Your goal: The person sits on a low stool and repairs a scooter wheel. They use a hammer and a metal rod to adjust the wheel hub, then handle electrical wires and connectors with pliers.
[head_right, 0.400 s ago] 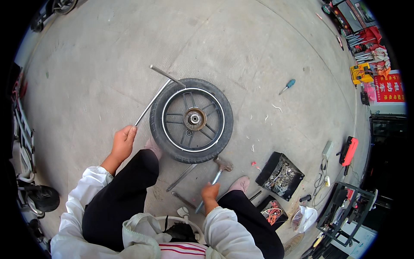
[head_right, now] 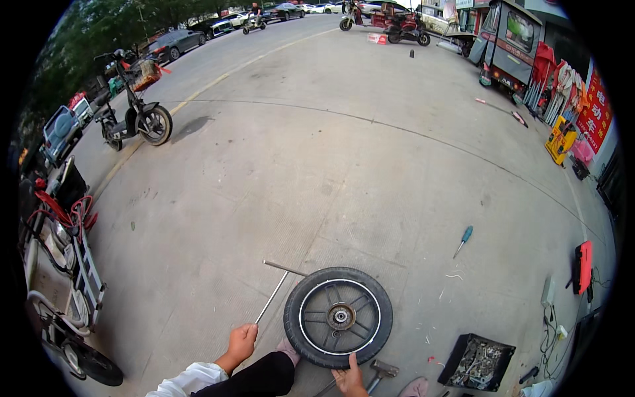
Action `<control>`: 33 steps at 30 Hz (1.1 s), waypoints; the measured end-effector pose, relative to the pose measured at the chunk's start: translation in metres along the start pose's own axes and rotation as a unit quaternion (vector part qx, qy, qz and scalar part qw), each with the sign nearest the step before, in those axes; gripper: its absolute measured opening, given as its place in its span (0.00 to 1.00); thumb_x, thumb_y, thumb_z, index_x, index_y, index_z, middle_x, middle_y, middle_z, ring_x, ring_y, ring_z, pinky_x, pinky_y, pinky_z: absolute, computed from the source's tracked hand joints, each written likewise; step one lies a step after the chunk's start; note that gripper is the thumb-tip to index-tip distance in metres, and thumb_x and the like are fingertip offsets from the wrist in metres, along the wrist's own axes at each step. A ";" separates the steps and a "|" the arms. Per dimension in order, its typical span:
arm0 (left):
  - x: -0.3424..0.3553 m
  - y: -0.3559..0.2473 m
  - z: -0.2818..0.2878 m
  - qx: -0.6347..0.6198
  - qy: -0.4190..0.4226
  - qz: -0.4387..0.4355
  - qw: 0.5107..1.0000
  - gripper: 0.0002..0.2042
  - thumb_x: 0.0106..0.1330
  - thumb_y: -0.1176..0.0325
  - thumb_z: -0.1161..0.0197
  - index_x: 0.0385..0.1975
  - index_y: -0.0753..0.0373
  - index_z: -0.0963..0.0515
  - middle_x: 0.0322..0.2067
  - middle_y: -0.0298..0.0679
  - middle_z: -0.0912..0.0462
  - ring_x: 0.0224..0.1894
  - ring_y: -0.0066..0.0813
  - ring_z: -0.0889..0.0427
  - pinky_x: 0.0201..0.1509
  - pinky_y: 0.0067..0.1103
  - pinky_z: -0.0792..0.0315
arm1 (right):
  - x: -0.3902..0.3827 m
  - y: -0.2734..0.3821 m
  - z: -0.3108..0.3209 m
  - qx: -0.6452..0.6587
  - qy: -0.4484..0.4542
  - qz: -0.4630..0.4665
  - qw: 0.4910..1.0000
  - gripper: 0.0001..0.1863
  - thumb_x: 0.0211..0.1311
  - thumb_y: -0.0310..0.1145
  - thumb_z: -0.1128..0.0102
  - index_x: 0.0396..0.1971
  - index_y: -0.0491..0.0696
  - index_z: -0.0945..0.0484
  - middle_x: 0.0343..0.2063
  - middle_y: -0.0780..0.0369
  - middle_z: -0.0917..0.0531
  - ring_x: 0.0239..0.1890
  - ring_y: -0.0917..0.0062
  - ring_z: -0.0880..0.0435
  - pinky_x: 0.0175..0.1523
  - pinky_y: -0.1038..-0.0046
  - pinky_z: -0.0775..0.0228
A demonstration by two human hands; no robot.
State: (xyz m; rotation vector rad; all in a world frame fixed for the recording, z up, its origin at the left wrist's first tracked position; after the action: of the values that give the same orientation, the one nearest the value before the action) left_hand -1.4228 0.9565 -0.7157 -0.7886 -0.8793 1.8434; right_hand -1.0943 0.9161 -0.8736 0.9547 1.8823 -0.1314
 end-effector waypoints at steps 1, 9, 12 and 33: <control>0.001 0.004 -0.002 -0.008 0.002 0.004 1.000 0.19 0.70 0.58 0.47 0.22 0.67 0.28 0.16 0.48 0.30 0.18 0.36 0.31 0.26 0.32 0.35 | 0.004 0.006 -0.002 0.019 -0.048 -0.019 0.998 0.38 0.59 0.59 0.41 0.66 0.58 0.39 0.65 0.65 0.34 0.67 0.67 0.38 0.67 0.51 0.49; -0.001 0.011 0.009 -0.012 -0.049 0.028 0.998 0.20 0.71 0.58 0.48 0.22 0.67 0.29 0.16 0.46 0.31 0.19 0.34 0.32 0.25 0.31 0.36 | -0.047 0.114 -0.085 -0.059 -0.141 0.126 0.980 0.25 0.57 0.49 0.34 0.50 0.50 0.25 0.42 0.61 0.18 0.44 0.65 0.18 0.47 0.59 0.26; 0.001 0.021 0.006 -0.100 -0.075 0.057 0.991 0.20 0.72 0.58 0.49 0.21 0.67 0.30 0.15 0.44 0.33 0.19 0.29 0.33 0.25 0.30 0.36 | -0.064 0.196 -0.151 -0.098 -0.091 0.197 0.971 0.20 0.57 0.41 0.32 0.45 0.45 0.23 0.38 0.59 0.17 0.37 0.65 0.17 0.42 0.60 0.24; 0.013 0.014 0.000 -0.280 -0.130 0.064 0.949 0.20 0.74 0.58 0.52 0.19 0.61 0.32 0.16 0.27 0.35 0.19 0.14 0.38 0.22 0.18 0.41 | -0.072 0.252 -0.279 -0.450 0.160 0.300 0.826 0.33 0.45 0.29 0.26 0.53 0.40 0.30 0.40 0.62 0.21 0.40 0.78 0.21 0.47 0.74 0.26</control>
State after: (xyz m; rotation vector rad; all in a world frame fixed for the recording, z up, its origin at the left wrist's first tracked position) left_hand -1.4341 0.9642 -0.7294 -0.9737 -1.5973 1.8534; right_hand -1.1133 1.1799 -0.5969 0.8440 1.5297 1.2573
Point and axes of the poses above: each hand's wrist, its own x-axis towards the middle knuckle, its own z-axis out of the back of the hand, y = z × x, the point moved 5 cm from there along x, towards the middle knuckle
